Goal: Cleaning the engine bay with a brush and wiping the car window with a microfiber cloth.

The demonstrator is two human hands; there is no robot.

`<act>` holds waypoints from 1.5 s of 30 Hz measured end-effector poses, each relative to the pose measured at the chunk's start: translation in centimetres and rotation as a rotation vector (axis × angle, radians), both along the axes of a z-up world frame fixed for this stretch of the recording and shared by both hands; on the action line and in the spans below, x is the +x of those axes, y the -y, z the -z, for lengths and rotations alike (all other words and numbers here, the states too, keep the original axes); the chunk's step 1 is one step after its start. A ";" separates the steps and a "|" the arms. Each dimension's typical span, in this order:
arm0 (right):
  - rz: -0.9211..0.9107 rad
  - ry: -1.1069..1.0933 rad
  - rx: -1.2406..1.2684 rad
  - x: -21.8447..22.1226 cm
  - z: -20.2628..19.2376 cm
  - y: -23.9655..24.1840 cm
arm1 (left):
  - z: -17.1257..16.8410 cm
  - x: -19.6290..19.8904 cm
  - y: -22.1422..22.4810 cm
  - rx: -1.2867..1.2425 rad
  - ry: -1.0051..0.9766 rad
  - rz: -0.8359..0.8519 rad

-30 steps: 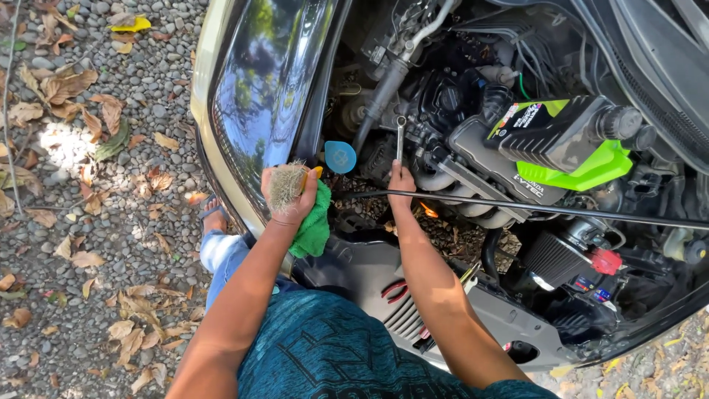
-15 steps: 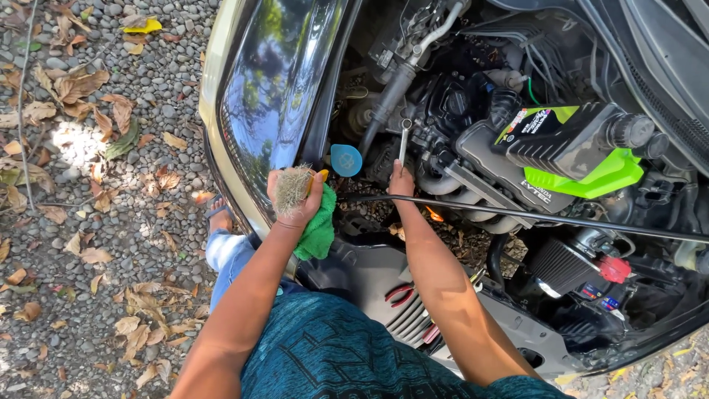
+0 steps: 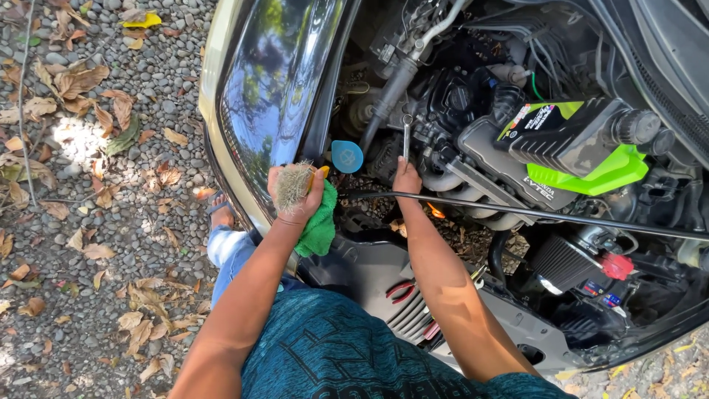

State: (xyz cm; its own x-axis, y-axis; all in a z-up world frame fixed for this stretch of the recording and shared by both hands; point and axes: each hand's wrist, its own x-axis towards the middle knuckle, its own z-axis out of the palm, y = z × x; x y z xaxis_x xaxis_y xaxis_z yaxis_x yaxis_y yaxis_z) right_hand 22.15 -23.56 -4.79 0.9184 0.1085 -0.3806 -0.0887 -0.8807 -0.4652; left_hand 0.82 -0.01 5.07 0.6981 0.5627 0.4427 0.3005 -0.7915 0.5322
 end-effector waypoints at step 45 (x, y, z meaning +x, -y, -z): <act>0.114 -0.127 0.321 -10.3 -18.5 11.3 | 5.4 -0.1 0.1 -0.130 0.282 -0.103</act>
